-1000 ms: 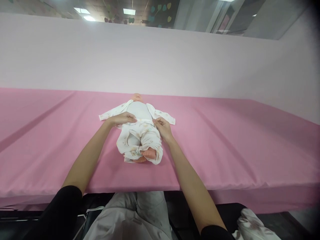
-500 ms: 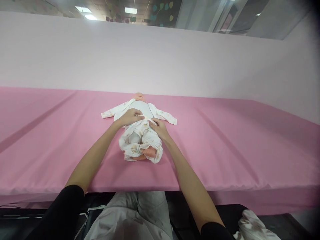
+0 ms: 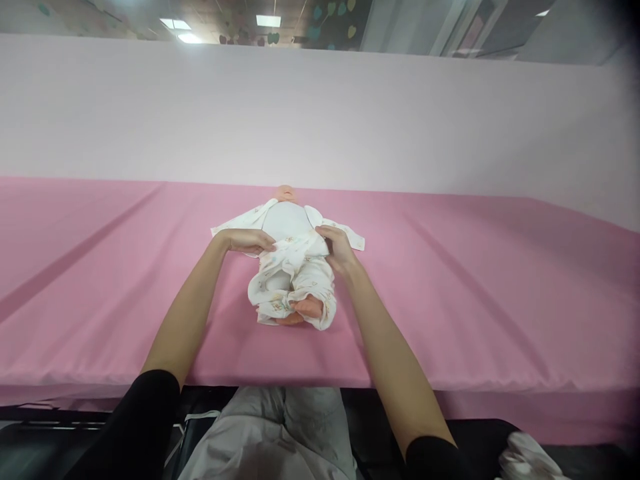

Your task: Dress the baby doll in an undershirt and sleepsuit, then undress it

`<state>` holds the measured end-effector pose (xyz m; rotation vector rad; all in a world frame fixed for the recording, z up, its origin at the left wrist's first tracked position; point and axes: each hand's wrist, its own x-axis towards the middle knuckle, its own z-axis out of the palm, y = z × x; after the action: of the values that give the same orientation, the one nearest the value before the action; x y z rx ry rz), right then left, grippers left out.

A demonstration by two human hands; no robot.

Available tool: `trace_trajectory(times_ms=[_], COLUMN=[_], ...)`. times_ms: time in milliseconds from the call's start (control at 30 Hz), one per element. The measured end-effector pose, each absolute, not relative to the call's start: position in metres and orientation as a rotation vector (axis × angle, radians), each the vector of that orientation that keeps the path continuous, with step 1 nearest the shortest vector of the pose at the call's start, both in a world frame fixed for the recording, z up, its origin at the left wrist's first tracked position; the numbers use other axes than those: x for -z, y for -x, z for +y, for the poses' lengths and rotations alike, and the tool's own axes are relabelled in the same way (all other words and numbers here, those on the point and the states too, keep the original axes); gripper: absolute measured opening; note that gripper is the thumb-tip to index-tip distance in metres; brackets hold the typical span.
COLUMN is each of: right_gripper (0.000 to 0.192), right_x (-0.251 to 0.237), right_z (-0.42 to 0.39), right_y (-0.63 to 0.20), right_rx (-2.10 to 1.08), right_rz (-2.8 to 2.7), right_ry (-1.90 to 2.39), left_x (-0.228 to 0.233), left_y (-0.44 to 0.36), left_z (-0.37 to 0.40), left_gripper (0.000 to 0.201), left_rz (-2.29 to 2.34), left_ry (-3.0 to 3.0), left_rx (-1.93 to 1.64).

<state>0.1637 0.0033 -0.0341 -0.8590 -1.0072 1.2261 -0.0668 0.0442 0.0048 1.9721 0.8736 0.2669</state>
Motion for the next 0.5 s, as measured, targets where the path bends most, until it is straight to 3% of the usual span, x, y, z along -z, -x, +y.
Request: trace_trajectory(times_ms=[133,300,500], right_gripper=[0.028,0.038,0.052], right_x=[0.042,0.062,0.074], right_z=[0.005,0.013,0.016], right_y=[-0.176,-0.184,-0.176], right_rx=[-1.149,-1.027,-0.807], right_rz=[-1.166,-1.29,-1.497], right_ry=[0.962,1.092,1.091], left_x=[-0.011,-0.023,-0.009], left_y=[0.065,0.043,0.015], left_z=[0.044,0.029,0.023], left_gripper=[0.042,0.041,0.028], left_rz=[0.86,0.89,0.967], left_ry=[-2.004,-2.244,-2.446], left_rx=[-0.064,-0.294,-0.653])
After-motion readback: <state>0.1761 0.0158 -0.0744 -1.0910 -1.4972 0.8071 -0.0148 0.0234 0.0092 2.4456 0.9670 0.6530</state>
